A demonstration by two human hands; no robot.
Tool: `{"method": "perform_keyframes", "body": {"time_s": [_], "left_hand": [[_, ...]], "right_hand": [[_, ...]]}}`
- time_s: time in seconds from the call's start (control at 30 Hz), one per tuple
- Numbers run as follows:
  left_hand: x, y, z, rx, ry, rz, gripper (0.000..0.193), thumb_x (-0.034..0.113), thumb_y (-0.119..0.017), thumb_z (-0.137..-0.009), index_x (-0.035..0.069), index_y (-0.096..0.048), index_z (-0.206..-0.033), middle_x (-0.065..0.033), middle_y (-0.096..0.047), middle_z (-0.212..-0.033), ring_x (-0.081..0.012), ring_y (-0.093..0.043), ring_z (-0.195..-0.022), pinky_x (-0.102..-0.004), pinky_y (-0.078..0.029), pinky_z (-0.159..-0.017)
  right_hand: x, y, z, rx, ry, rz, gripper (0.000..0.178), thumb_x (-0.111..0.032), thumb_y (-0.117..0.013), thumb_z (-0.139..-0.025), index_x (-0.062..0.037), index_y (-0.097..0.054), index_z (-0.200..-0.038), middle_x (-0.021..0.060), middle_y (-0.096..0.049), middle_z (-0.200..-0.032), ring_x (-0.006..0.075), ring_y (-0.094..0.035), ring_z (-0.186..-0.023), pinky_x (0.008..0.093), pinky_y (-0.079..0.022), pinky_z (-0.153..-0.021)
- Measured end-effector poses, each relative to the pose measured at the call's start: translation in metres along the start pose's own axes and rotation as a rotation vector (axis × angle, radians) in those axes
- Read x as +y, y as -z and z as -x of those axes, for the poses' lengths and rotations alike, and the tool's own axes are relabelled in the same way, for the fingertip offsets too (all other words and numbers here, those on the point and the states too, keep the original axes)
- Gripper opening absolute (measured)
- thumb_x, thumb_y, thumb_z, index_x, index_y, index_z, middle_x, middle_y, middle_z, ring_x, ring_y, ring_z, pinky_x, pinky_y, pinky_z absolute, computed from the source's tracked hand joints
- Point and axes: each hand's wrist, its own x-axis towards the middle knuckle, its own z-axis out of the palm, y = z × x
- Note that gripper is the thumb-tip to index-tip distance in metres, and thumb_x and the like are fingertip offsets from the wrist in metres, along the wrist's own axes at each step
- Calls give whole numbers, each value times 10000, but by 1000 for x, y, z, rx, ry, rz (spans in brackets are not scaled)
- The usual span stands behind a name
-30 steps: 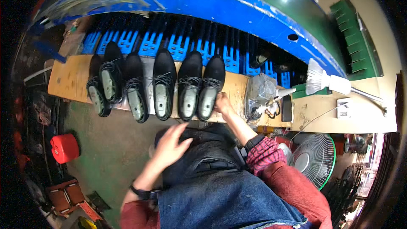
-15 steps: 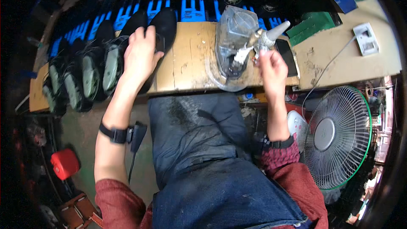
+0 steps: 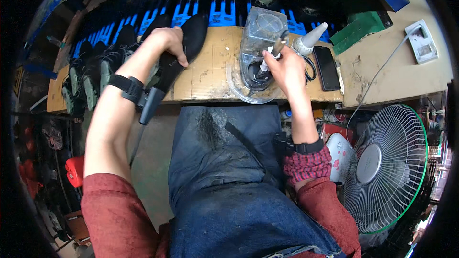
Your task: The person picks up a shoe, applies a substance to the edges and sole with a brush, and wipes it with a cloth before placing it on a rack and repeating the process with another shoe.
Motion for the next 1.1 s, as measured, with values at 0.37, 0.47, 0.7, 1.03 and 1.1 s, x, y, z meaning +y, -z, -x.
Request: {"method": "perform_keyframes", "body": {"time_s": [0.37,0.47,0.7,1.03,1.1], "left_hand": [[-9,1,58,395,-46,138,1241,443,-887,-507,44,-211,-1468,-247,-630,-1110,-362,-611,-1069,-419,-492,-887],[-19,-23,93,952,-208,236,1212,337,-899,-511,81,-203,-1470,-222,-584,-1159,-359,-606,-1050,-407,-509,-857],[-16,-134,100,1294,-602,634,585,18,-636,-803,49,-379,-1327,-222,-510,-1269,-377,-534,-1149,-440,-449,-980],[-4,-191,137,1310,-640,570,179,-78,-541,-756,-52,-515,-931,-254,-573,-1157,-423,-597,-1061,-534,-488,-919],[-2,-191,140,1267,-598,612,225,-70,-537,-741,-82,-539,-965,-254,-577,-1155,-423,-599,-1060,-539,-482,-921]], "right_hand": [[13,28,22,-151,259,-268,224,-151,-673,-837,-24,-588,-1001,142,-632,-876,245,-637,-714,329,-488,-644],[10,30,28,-145,374,-209,205,-127,-650,-837,-30,-595,-1009,130,-634,-929,295,-635,-864,342,-493,-763],[9,22,45,-14,333,-176,193,-76,-695,-813,-15,-596,-967,137,-654,-931,286,-655,-856,327,-504,-762],[-22,-18,85,-17,-194,-998,106,-125,-523,-965,-26,-497,-993,126,-659,-913,151,-647,-765,255,-534,-611],[-45,-37,67,-125,-196,-1144,110,-126,-529,-959,-18,-508,-974,109,-651,-850,163,-656,-726,256,-541,-585]]}}
